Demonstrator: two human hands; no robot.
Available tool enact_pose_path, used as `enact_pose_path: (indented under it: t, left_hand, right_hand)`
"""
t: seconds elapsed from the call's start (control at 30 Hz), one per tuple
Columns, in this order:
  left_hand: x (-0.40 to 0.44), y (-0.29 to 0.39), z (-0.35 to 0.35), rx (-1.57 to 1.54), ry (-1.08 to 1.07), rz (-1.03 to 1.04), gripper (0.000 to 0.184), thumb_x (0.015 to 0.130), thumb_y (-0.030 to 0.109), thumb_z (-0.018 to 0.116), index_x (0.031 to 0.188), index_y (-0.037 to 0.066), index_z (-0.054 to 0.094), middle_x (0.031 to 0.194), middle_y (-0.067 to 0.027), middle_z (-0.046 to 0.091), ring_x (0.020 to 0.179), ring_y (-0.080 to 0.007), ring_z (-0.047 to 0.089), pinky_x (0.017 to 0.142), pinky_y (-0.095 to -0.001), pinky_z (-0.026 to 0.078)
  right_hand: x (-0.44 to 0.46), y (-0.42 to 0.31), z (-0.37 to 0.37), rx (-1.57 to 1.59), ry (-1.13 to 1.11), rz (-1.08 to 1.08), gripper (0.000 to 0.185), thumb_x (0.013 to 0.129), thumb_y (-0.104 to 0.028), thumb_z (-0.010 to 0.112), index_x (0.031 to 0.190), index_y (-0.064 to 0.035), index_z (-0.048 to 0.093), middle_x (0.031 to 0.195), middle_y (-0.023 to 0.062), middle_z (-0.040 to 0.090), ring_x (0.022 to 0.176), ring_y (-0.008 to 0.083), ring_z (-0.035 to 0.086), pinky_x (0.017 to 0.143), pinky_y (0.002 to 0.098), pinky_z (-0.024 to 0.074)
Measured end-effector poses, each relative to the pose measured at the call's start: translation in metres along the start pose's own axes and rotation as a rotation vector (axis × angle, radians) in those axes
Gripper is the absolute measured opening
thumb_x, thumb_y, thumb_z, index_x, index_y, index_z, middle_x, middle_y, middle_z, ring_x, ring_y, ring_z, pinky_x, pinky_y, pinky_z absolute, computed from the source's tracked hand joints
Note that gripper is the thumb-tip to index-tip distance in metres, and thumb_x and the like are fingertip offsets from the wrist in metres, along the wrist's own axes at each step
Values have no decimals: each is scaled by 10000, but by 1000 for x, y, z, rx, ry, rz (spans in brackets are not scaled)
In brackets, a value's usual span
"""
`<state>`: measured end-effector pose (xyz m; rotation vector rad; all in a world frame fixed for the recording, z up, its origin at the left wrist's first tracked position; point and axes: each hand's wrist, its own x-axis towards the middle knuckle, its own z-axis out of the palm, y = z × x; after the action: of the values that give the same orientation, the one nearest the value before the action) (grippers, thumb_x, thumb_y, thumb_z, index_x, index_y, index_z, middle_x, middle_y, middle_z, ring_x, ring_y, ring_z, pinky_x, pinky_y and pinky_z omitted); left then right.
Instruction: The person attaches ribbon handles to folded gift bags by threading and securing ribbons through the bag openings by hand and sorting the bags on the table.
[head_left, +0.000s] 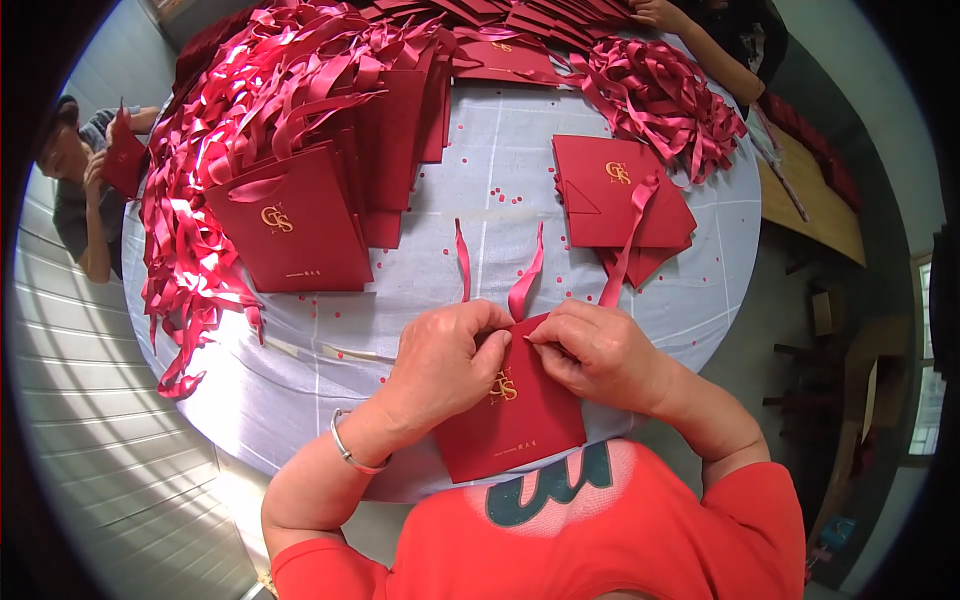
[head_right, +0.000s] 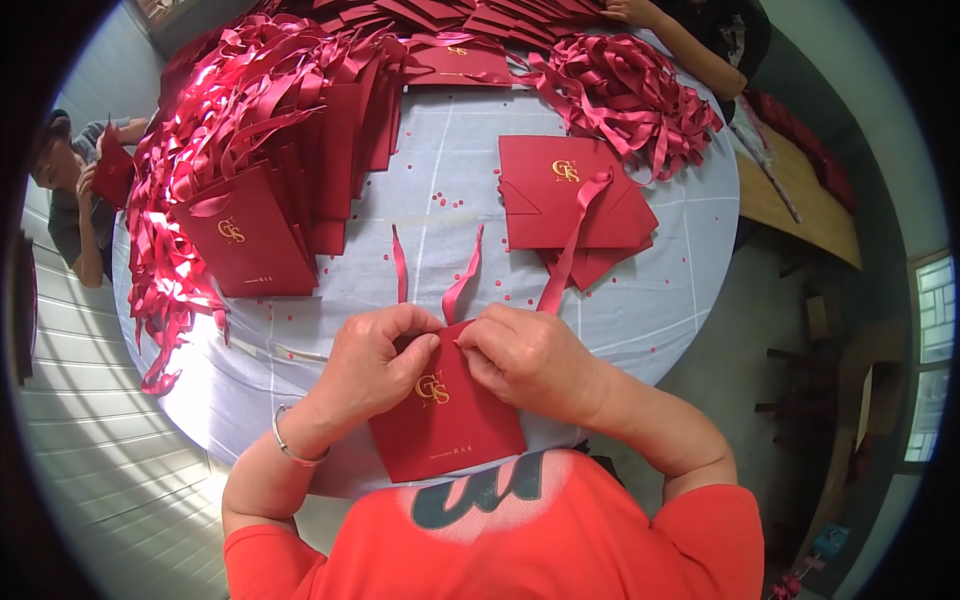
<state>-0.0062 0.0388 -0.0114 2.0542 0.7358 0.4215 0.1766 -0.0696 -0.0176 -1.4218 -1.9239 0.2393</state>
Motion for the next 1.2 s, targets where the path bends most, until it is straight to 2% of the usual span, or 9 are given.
enact_pose_path:
  t: [0.33,0.43,0.57,0.8,0.93,1.03,1.1,1.13,1.2]
  left_hand:
    - [-4,3,0,-93,-24,-57,140,876,72,664,969,-27,699,823,-148,731,735,-190,711,674,-327,543]
    - [-5,5,-2,-122,-25,-40,135,883,64,657,971,-31,697,821,-142,729,742,-168,700,680,-316,540]
    - [-4,3,-5,-127,-34,-52,126,887,49,650,975,-32,693,819,-134,727,732,-156,681,677,-306,533]
    - [-2,0,-5,-200,-116,-120,117,901,33,641,982,-35,689,809,-119,712,735,-113,642,669,-295,523]
    - [-3,2,-5,-166,-97,-93,125,891,45,650,981,-30,691,823,-125,719,733,-146,669,674,-307,527]
    - [-6,5,-5,-65,-89,-33,130,875,53,656,971,-28,692,844,-142,722,743,-215,703,677,-324,536]
    - [-8,7,-3,-20,-50,49,128,850,72,673,950,-3,698,845,-142,715,774,-294,699,697,-368,533]
    - [-10,7,-2,-21,-59,50,128,850,72,673,950,-3,698,845,-142,715,774,-294,699,697,-368,533]
    - [-13,8,0,156,44,217,120,825,73,685,937,30,694,833,-120,706,786,-311,679,720,-394,512]
  right_hand:
    - [9,-29,-1,-216,-132,167,132,758,-7,705,855,-24,617,804,132,639,655,298,643,560,375,524]
    - [19,-25,-6,-62,-128,218,69,804,-41,636,804,-14,572,764,152,580,690,330,635,584,412,522]
    - [16,-22,0,36,-87,224,67,813,-41,628,827,-10,569,765,157,576,686,341,627,587,419,519]
    - [4,-19,12,-102,14,111,95,810,-43,668,833,-31,577,784,132,588,648,321,613,563,416,517]
    - [15,-23,-1,-132,-22,179,149,745,-16,756,828,-41,634,811,119,631,719,292,647,583,361,508]
    - [22,-15,-6,-92,54,10,143,771,-22,763,850,-34,644,816,89,633,753,244,645,622,325,500]
    - [25,-12,-21,386,-164,234,122,809,-51,739,897,-17,662,852,97,648,764,216,641,664,335,506]
    - [25,-8,-25,409,-188,279,136,848,-67,723,952,1,668,856,77,681,758,148,648,651,291,505]
    - [36,-7,-37,713,-307,629,112,893,-74,679,959,15,660,800,62,684,681,113,645,599,265,503]
